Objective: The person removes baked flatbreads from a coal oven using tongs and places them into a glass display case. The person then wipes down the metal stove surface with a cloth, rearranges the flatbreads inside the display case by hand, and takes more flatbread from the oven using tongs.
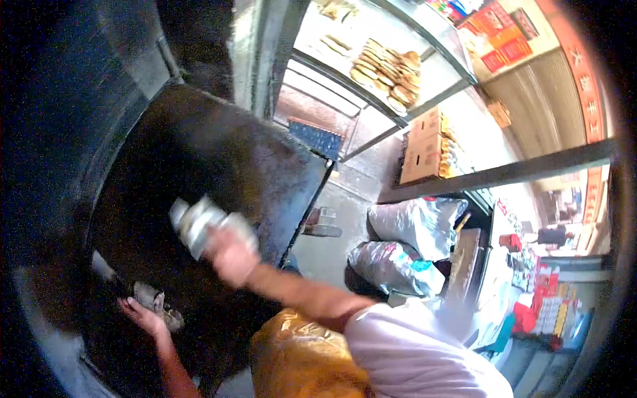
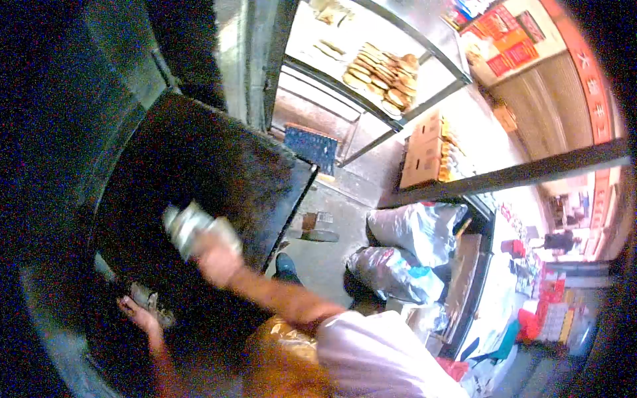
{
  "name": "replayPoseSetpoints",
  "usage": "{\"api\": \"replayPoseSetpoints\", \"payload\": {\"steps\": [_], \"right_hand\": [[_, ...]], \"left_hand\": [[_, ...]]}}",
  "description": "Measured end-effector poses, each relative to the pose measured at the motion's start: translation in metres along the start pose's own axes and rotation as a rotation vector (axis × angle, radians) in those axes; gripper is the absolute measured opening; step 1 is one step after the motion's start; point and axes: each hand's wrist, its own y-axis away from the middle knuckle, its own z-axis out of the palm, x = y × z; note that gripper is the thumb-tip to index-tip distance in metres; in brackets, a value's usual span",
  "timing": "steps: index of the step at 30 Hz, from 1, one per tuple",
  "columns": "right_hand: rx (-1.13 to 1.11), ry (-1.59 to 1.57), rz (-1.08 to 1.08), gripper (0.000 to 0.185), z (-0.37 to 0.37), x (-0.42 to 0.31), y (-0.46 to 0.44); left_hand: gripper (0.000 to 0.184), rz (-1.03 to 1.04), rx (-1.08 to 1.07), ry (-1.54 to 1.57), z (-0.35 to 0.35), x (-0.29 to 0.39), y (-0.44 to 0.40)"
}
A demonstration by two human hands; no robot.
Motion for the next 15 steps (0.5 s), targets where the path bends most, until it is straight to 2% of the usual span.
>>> {"api": "replayPoseSetpoints", "payload": {"steps": [1,2,3,4,5,6,7,9,10,11,13,14,15], "right_hand": [[-0.146,-0.264,0.105,0.043,0.035,-0.037,0.016],[-0.102,-0.289,-0.074,0.044,0.042,-0.067,0.046],[-0.311,-0.265,-0.093,0.046,0.043,-0.091,0.063],[-0.184,-0.144,-0.344,0.047,0.078,-0.082,0.089],[-0.096,-0.129,-0.434,0.051,0.095,-0.069,0.111],[-0.054,-0.07,-0.524,0.047,0.086,-0.059,0.125],[-0.087,-0.008,-0.535,0.045,0.063,-0.056,0.135],[-0.177,0.134,-0.487,0.04,-0.026,-0.061,0.148],[-0.152,0.182,-0.453,0.038,-0.049,-0.064,0.157],[-0.01,0.185,-0.401,0.026,-0.058,-0.061,0.166],[0.102,0.219,-0.268,0.027,-0.057,-0.06,0.183],[0.145,0.176,-0.181,0.027,-0.059,-0.065,0.194],[0.175,0.204,-0.161,0.027,-0.058,-0.067,0.209]], "left_hand": [[0.069,0.114,0.008,-0.186,-0.005,-0.022,-0.013],[0.069,0.13,-0.013,-0.173,0.0,-0.021,-0.017],[0.069,0.081,0.004,-0.147,0.001,-0.021,-0.017],[0.069,0.027,0.017,-0.125,-0.001,-0.026,-0.016],[0.07,0.026,-0.019,0.012,-0.004,-0.061,-0.031],[0.071,0.011,-0.007,-0.012,-0.002,-0.053,-0.029],[0.072,-0.004,0.004,-0.036,0.001,-0.044,-0.027],[0.072,-0.062,-0.006,-0.01,0.004,0.017,0.001],[0.071,-0.093,0.02,-0.01,0.011,0.027,0.008],[0.063,0.002,0.06,-0.018,0.015,0.013,0.002],[0.06,0.187,0.104,-0.307,0.009,-0.048,-0.04],[0.064,0.276,0.126,-0.596,0.012,-0.069,-0.057],[0.064,0.297,0.099,-0.564,0.021,-0.05,-0.051]]}}
